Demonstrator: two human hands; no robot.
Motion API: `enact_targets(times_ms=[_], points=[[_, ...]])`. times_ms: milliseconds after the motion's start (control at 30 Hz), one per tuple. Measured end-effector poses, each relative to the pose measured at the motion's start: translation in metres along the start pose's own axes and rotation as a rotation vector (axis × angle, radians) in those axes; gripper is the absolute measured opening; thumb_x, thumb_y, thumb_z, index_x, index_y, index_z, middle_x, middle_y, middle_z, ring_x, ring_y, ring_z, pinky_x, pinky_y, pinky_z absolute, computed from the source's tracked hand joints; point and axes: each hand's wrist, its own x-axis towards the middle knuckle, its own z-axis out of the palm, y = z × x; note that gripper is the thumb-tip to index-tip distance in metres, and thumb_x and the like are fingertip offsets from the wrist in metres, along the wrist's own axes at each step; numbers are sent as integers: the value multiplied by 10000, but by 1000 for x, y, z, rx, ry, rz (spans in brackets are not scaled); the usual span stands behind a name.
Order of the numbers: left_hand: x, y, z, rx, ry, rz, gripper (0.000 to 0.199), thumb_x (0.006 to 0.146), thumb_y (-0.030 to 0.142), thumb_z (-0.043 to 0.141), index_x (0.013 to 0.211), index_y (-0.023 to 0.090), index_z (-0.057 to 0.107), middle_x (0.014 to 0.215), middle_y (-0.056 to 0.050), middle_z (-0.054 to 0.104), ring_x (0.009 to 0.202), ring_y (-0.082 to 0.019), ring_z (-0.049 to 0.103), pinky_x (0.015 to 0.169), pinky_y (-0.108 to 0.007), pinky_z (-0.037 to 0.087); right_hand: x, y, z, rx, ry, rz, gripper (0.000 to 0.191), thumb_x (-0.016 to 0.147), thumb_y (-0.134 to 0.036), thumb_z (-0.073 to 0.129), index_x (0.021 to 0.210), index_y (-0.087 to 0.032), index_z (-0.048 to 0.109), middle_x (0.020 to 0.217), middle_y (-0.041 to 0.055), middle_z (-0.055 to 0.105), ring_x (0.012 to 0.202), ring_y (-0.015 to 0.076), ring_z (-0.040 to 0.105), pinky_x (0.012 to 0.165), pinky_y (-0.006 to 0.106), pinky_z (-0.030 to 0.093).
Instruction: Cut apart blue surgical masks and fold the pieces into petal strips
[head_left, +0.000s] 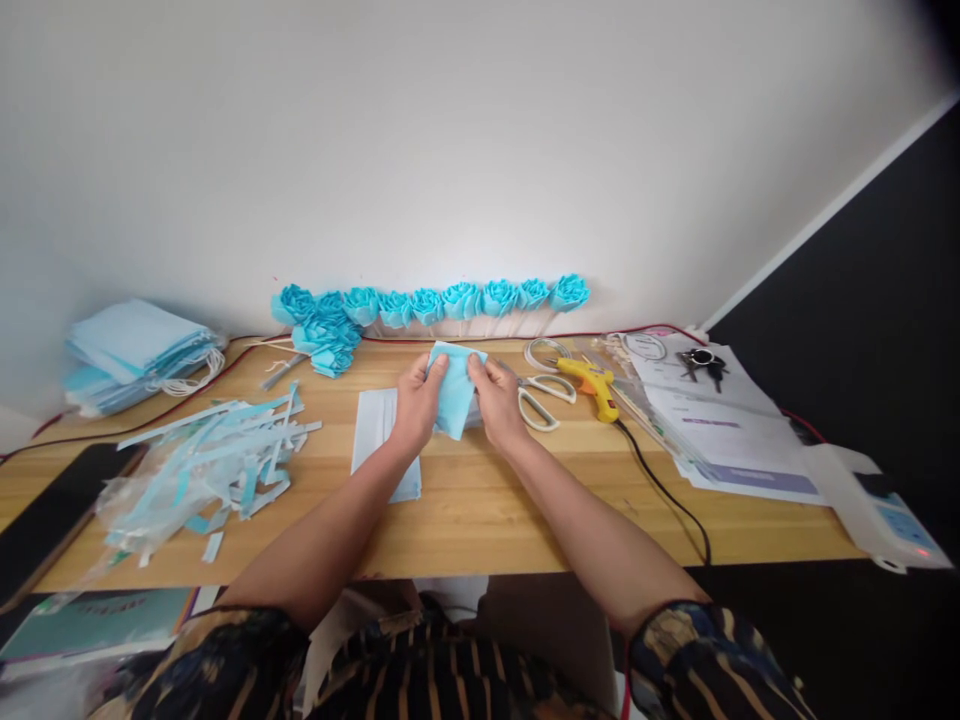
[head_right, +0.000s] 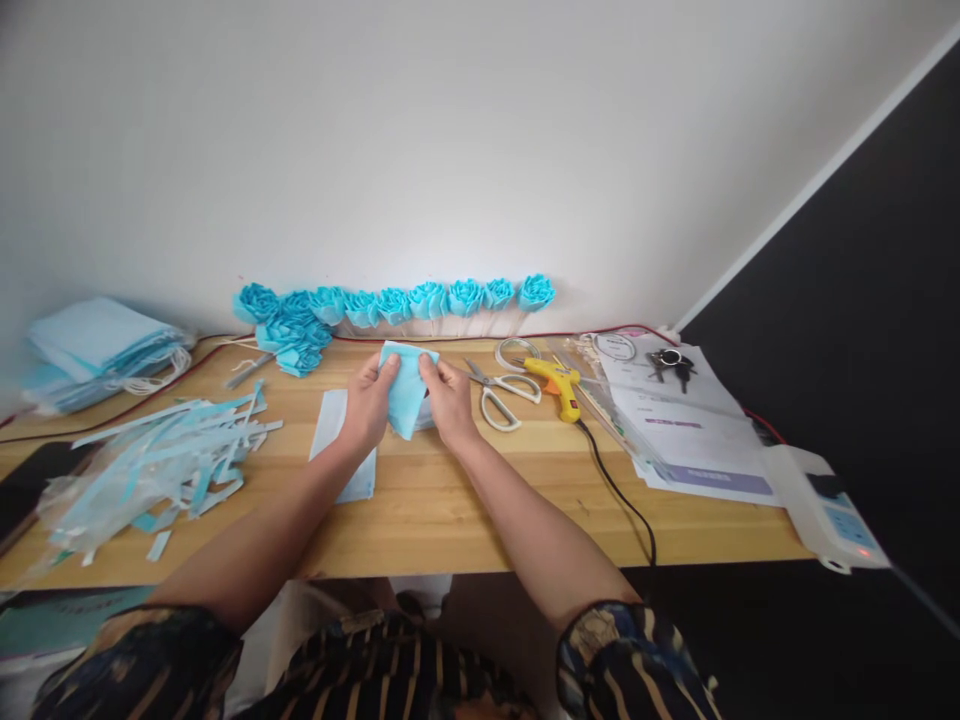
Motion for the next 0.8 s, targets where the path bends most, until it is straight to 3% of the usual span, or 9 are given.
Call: enact_targets(times_ms=[133, 333, 500, 800], points=[[3, 0, -2, 9, 14, -14, 402, 772, 560, 690, 762, 167, 606, 624, 28, 496, 549, -96, 412, 516, -220, 346, 1, 2, 0, 23, -16, -9, 558, 812, -681, 547, 567, -212, 370, 566, -34, 373, 560, 104, 363, 525, 247, 322], [7, 2, -6, 92, 103, 88, 348, 807, 508, 661, 760, 166, 622, 690, 1, 566, 649, -130, 481, 604, -238, 394, 2, 5, -3, 89, -145, 40, 554, 822, -714, 522, 611, -202, 528, 578, -1, 527, 561, 136, 510, 564, 267, 446], [7, 2, -4, 102, 67, 126, 348, 825, 497, 639, 731, 164, 601, 704, -7, 564, 688, -136, 495, 633, -238, 397, 3, 12, -3, -37, -175, 9, 458, 757, -609, 682, 619, -187, 567, 554, -29, 501, 547, 123, 466, 527, 255, 383], [7, 1, -1, -93, 22, 25, 445, 771, 592, 677, 737, 164, 561, 649, 16, 492, 600, -99, 421, 560, -232, 365, 0, 16, -4, -109, -121, -134, 526, 874, -623, 543, 584, -203, 415, 566, -44, 358, 559, 102, 342, 518, 256, 287]])
